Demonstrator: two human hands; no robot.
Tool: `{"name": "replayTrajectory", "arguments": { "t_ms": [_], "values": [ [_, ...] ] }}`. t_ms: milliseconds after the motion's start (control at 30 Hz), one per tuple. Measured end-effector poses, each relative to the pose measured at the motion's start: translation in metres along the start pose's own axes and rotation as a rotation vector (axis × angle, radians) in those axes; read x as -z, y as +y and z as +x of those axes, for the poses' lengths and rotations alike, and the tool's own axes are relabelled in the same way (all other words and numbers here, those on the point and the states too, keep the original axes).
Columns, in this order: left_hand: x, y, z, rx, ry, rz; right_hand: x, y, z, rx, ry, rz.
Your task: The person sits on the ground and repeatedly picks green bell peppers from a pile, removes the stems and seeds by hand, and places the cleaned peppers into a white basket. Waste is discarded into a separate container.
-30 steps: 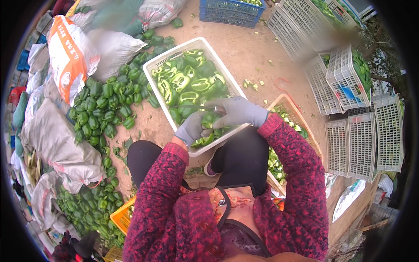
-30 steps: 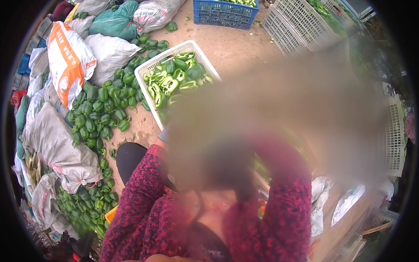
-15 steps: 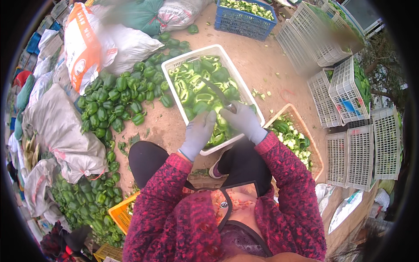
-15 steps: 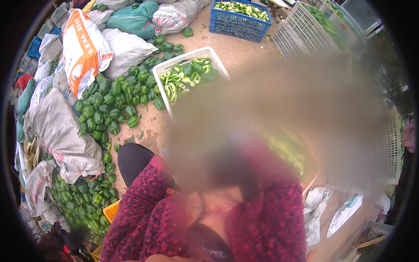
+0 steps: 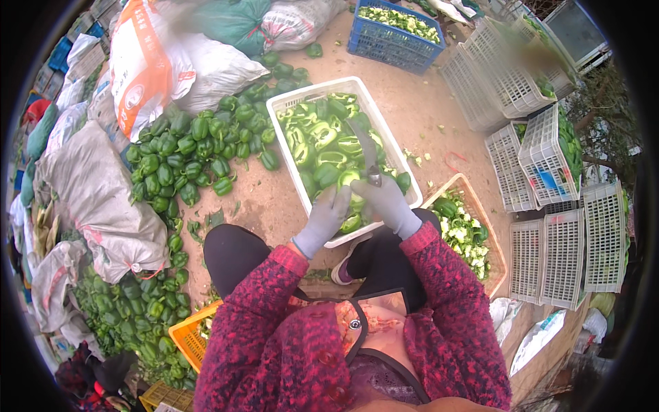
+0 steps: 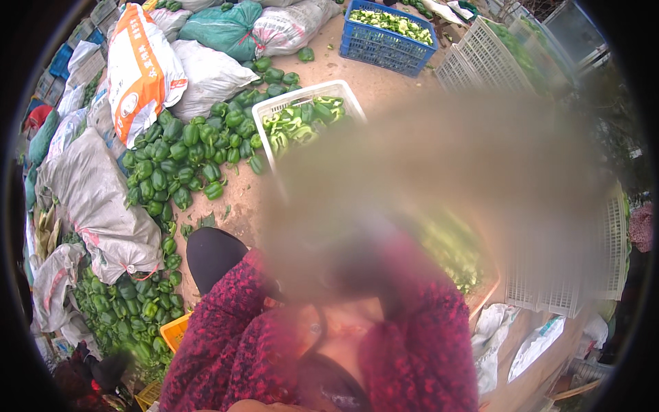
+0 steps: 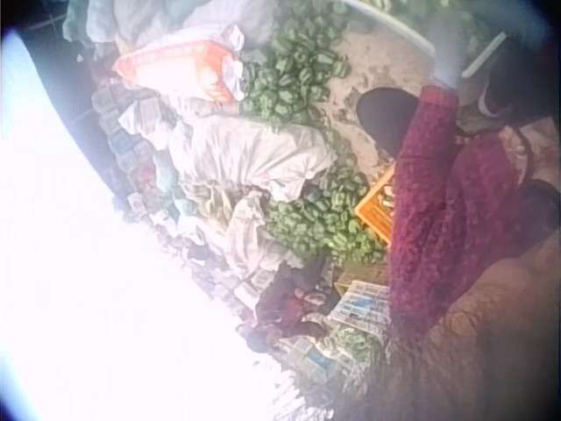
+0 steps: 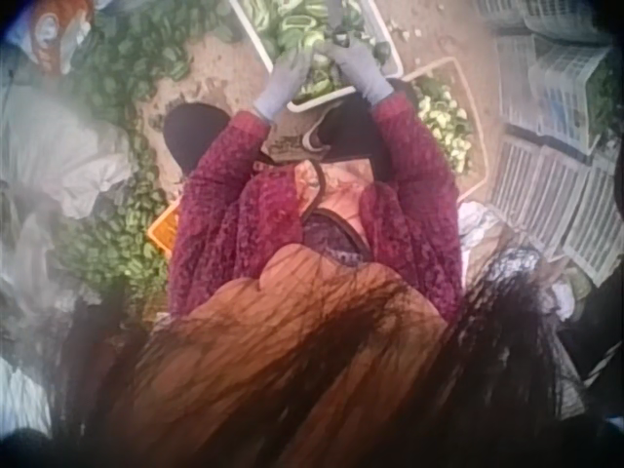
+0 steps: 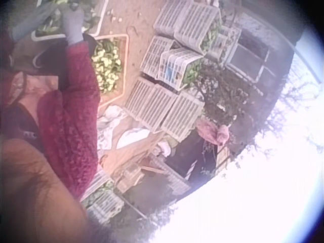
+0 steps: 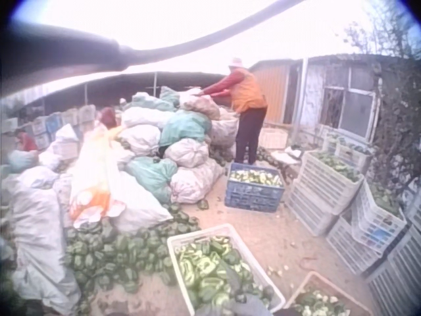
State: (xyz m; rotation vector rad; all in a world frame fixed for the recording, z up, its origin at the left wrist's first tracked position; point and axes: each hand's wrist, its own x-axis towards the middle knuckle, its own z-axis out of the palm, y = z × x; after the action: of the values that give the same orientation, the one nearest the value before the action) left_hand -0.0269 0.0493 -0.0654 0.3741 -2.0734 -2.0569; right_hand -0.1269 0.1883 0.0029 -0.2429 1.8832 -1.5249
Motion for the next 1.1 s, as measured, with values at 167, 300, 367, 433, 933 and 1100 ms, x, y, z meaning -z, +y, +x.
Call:
{"name": "replayTrajectory", "arguments": {
  "t_ms": [167,300,367,433,933,1100],
  "values": [
    [0.006,-0.004,0.013,0.110,0.040,-0.274,0.004,-0.006,0.033,-0.086,-0.177,0.214],
    [0.012,0.004,0.020,0.294,0.082,-0.458,0.002,-0.024,0.047,-0.115,-0.209,0.022],
    [0.016,0.012,0.024,0.280,0.072,-0.517,-0.003,-0.029,0.050,-0.093,-0.132,-0.139],
    [0.023,0.020,0.028,0.222,0.011,-0.214,-0.010,-0.030,0.050,-0.004,-0.059,-0.278],
    [-0.016,0.033,0.033,0.130,0.065,0.033,0.035,-0.016,0.057,-0.133,-0.369,0.286],
    [0.024,0.057,0.055,-0.025,-0.257,0.591,0.042,-0.012,0.073,-0.155,-0.284,0.229]
  ]
}}
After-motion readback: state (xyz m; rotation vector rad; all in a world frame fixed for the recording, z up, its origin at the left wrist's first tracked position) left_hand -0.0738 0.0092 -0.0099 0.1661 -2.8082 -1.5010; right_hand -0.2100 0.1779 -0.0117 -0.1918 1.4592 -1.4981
